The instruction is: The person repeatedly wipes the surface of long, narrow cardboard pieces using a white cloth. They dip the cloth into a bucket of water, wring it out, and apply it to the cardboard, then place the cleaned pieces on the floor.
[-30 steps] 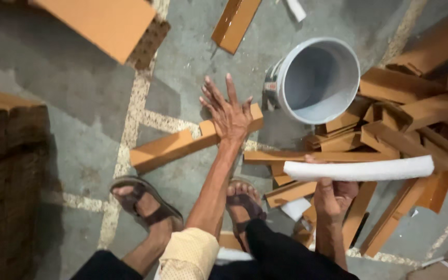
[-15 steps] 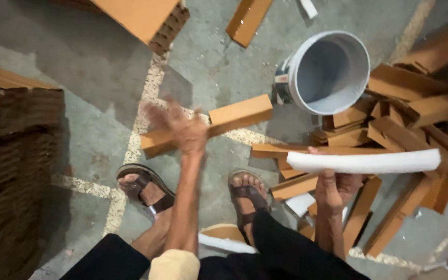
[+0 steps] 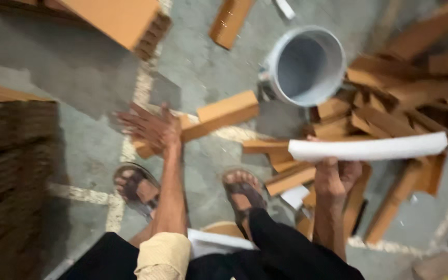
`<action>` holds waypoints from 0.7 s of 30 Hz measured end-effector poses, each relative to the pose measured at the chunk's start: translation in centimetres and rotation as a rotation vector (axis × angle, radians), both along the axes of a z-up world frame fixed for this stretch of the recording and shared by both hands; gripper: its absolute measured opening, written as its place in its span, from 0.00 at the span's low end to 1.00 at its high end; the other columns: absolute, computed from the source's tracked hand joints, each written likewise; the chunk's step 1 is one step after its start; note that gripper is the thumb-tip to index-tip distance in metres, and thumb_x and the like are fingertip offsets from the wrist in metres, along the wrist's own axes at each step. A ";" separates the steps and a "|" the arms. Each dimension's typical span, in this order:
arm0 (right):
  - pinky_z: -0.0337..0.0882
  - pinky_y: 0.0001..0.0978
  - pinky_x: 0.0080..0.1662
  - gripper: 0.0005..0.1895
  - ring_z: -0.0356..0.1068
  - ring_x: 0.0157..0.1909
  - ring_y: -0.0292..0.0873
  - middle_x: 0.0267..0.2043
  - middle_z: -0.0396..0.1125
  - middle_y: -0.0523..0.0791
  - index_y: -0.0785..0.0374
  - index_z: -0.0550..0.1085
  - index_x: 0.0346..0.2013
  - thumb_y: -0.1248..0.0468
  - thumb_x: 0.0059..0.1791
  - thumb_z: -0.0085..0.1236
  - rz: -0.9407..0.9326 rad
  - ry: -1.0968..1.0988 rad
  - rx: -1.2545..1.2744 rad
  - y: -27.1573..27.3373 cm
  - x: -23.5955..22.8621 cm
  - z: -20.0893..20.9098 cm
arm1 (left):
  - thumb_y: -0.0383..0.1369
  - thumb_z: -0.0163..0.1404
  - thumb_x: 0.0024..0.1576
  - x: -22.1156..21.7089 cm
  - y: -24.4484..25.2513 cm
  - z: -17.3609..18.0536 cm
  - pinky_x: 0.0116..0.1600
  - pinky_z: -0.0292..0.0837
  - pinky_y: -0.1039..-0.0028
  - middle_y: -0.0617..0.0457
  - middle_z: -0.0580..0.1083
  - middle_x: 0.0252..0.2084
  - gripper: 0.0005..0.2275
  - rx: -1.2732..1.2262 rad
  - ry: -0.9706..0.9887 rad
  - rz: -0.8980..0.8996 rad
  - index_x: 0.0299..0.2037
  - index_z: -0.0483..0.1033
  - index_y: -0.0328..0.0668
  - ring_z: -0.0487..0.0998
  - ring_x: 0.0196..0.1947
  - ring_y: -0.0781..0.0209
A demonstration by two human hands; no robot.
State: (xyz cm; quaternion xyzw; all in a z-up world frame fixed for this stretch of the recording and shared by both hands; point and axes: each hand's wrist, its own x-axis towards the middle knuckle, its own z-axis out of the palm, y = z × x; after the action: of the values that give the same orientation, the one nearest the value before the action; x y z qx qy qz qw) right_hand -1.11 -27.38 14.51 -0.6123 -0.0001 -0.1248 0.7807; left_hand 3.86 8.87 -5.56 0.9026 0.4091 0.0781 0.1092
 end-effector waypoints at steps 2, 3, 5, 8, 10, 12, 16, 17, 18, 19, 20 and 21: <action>0.70 0.59 0.66 0.15 0.73 0.59 0.55 0.53 0.71 0.53 0.63 0.69 0.62 0.67 0.60 0.55 -0.017 -0.013 -0.002 -2.2 -1.1 0.2 | 0.56 0.46 0.62 -0.1 -2.7 0.7 0.78 0.28 0.34 0.29 0.37 0.80 0.42 -0.020 -0.093 -0.086 0.79 0.42 0.38 0.35 0.80 0.29; 0.70 0.59 0.67 0.14 0.73 0.59 0.55 0.54 0.71 0.53 0.64 0.69 0.61 0.67 0.61 0.55 -0.035 -0.017 -0.020 -3.1 -1.9 0.6 | 0.54 0.48 0.62 -0.8 -4.7 1.5 0.77 0.27 0.33 0.30 0.40 0.79 0.42 -0.090 -0.141 -0.185 0.77 0.42 0.35 0.37 0.80 0.29; 0.70 0.58 0.67 0.13 0.72 0.59 0.55 0.53 0.71 0.55 0.67 0.69 0.60 0.67 0.61 0.54 -0.088 -0.016 -0.077 -4.6 -3.2 1.3 | 0.44 0.49 0.66 -2.2 -10.6 3.3 0.81 0.44 0.44 0.23 0.39 0.78 0.41 -0.395 -0.389 -0.510 0.78 0.36 0.22 0.44 0.77 0.24; 0.72 0.55 0.65 0.14 0.73 0.56 0.54 0.53 0.71 0.57 0.71 0.69 0.58 0.66 0.60 0.54 -0.183 -0.024 -0.116 -5.9 -3.4 1.8 | 0.38 0.55 0.56 -3.0 -20.0 6.0 0.74 0.51 0.46 0.33 0.70 0.64 0.21 -0.243 -0.514 -1.105 0.59 0.74 0.40 0.69 0.67 0.32; 0.73 0.51 0.62 0.16 0.74 0.55 0.54 0.55 0.71 0.57 0.70 0.67 0.59 0.66 0.59 0.55 -0.233 0.004 -0.056 -6.6 -4.2 2.0 | 0.44 0.51 0.69 -2.5 -24.6 6.2 0.64 0.68 0.51 0.39 0.78 0.46 0.15 -0.596 0.084 -1.347 0.51 0.76 0.39 0.81 0.43 0.43; 0.73 0.47 0.61 0.16 0.74 0.53 0.52 0.52 0.72 0.57 0.71 0.68 0.59 0.65 0.59 0.55 -0.262 0.008 -0.154 -7.3 -4.9 2.0 | 0.46 0.53 0.63 -1.3 -27.1 5.5 0.51 0.73 0.52 0.41 0.78 0.38 0.17 -0.618 0.306 -1.269 0.48 0.76 0.37 0.80 0.36 0.44; 0.72 0.39 0.62 0.16 0.72 0.55 0.46 0.53 0.71 0.53 0.72 0.69 0.60 0.66 0.60 0.57 -0.297 0.031 -0.151 -8.5 -5.7 1.8 | 0.32 0.54 0.55 -0.7 -26.1 4.9 0.46 0.77 0.60 0.46 0.77 0.37 0.06 -0.413 0.235 -1.380 0.39 0.78 0.43 0.80 0.37 0.49; 0.72 0.39 0.60 0.16 0.72 0.54 0.46 0.52 0.71 0.53 0.72 0.69 0.59 0.66 0.59 0.57 -0.296 0.032 -0.156 -8.8 -5.7 1.6 | 0.31 0.54 0.56 -0.9 -24.9 5.0 0.50 0.76 0.58 0.47 0.76 0.36 0.05 -0.352 0.120 -1.356 0.39 0.77 0.42 0.80 0.37 0.49; 0.73 0.39 0.59 0.16 0.73 0.53 0.46 0.51 0.72 0.53 0.72 0.70 0.58 0.66 0.59 0.57 -0.294 0.032 -0.161 -9.2 -5.8 1.5 | 0.30 0.53 0.58 -1.3 -23.4 5.2 0.54 0.74 0.56 0.47 0.75 0.34 0.04 -0.289 0.007 -1.330 0.39 0.76 0.40 0.79 0.37 0.49; 0.73 0.38 0.58 0.16 0.73 0.52 0.46 0.50 0.72 0.53 0.72 0.70 0.57 0.65 0.58 0.57 -0.298 0.035 -0.164 -9.4 -6.2 1.2 | 0.29 0.53 0.59 -1.8 -21.6 5.4 0.57 0.73 0.54 0.47 0.74 0.33 0.03 -0.224 -0.102 -1.307 0.39 0.75 0.38 0.78 0.37 0.49; 0.73 0.37 0.59 0.15 0.73 0.51 0.45 0.49 0.72 0.52 0.72 0.70 0.56 0.65 0.58 0.58 -0.295 0.033 -0.158 -9.5 -6.5 0.8 | 0.29 0.53 0.58 -2.3 -19.3 5.6 0.64 0.68 0.49 0.47 0.73 0.36 0.06 -0.145 -0.179 -1.302 0.43 0.75 0.38 0.77 0.41 0.50; 0.73 0.37 0.59 0.14 0.72 0.51 0.44 0.49 0.72 0.51 0.73 0.71 0.56 0.66 0.59 0.58 -0.299 0.029 -0.154 -9.6 -6.7 0.5 | 0.29 0.54 0.57 -2.7 -16.9 6.0 0.70 0.63 0.44 0.47 0.71 0.40 0.10 -0.066 -0.259 -1.302 0.47 0.75 0.39 0.75 0.46 0.51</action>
State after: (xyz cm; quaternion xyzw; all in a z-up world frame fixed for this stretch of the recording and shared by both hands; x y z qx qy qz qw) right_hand -7.80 -36.98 15.02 -0.6652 0.0927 -0.2301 0.7043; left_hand 1.14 -8.07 0.45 0.9448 -0.2341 0.0916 0.2101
